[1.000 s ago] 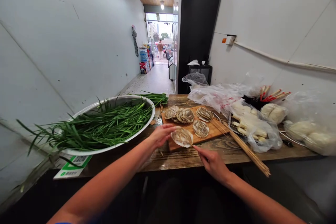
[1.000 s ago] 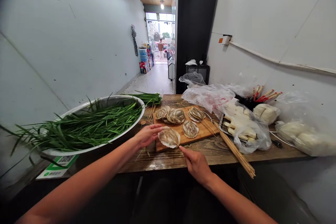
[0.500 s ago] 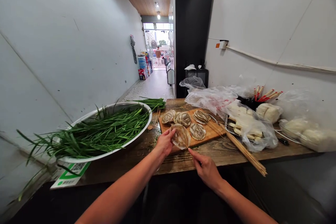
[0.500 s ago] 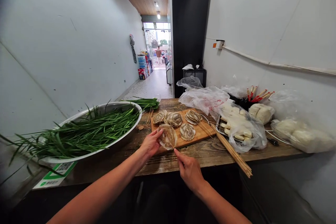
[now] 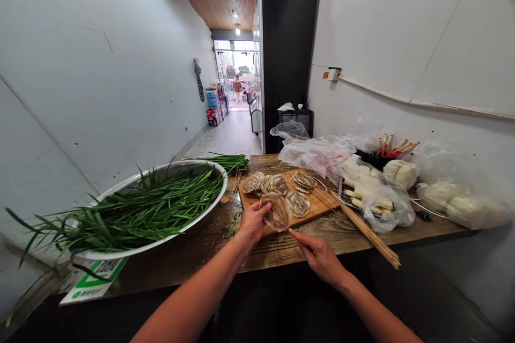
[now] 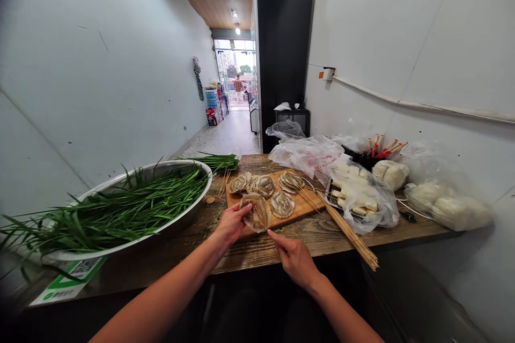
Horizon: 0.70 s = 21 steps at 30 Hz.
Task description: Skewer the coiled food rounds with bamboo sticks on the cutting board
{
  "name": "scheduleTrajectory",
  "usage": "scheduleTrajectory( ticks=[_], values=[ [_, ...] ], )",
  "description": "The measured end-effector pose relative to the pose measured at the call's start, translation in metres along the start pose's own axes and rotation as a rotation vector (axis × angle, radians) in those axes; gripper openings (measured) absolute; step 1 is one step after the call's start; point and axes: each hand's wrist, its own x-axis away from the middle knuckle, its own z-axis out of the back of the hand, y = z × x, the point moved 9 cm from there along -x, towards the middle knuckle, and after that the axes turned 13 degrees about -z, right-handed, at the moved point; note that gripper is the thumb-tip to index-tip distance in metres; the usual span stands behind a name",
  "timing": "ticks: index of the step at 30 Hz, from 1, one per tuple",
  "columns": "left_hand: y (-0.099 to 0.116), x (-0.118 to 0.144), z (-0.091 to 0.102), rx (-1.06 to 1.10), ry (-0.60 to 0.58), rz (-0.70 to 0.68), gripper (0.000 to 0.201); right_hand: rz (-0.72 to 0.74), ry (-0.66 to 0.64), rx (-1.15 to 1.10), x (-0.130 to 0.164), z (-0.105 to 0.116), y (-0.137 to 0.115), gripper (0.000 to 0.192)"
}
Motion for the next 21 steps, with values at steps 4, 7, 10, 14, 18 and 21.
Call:
scheduleTrajectory(
  ticks=[4, 7, 10, 14, 18, 21],
  values=[
    [0.002, 0.001, -0.008, 0.026, -0.047, -0.038, 0.03, -0.03, -0.023, 0.032, -0.004, 0.01, 0.004, 0.041],
    [-0.006, -0.001, -0.005, 0.062, 0.022, 0.009, 0.026, -0.038, -0.04, 0.001, -0.008, 0.014, 0.007, 0.04],
    [-0.01, -0.003, -0.005, 0.047, 0.036, 0.02, 0.025, -0.033, -0.078, -0.038, -0.01, 0.012, 0.01, 0.04],
    [0.001, -0.003, -0.013, -0.023, -0.069, -0.079, 0.032, -0.041, -0.103, -0.009, -0.01, 0.013, 0.011, 0.041],
    [0.008, 0.001, -0.018, -0.105, -0.153, -0.141, 0.035, -0.031, -0.099, 0.034, -0.008, 0.02, 0.006, 0.04],
    [0.008, 0.004, -0.019, -0.129, -0.161, -0.144, 0.035, -0.033, -0.096, 0.054, -0.006, 0.022, 0.003, 0.039]
  ],
)
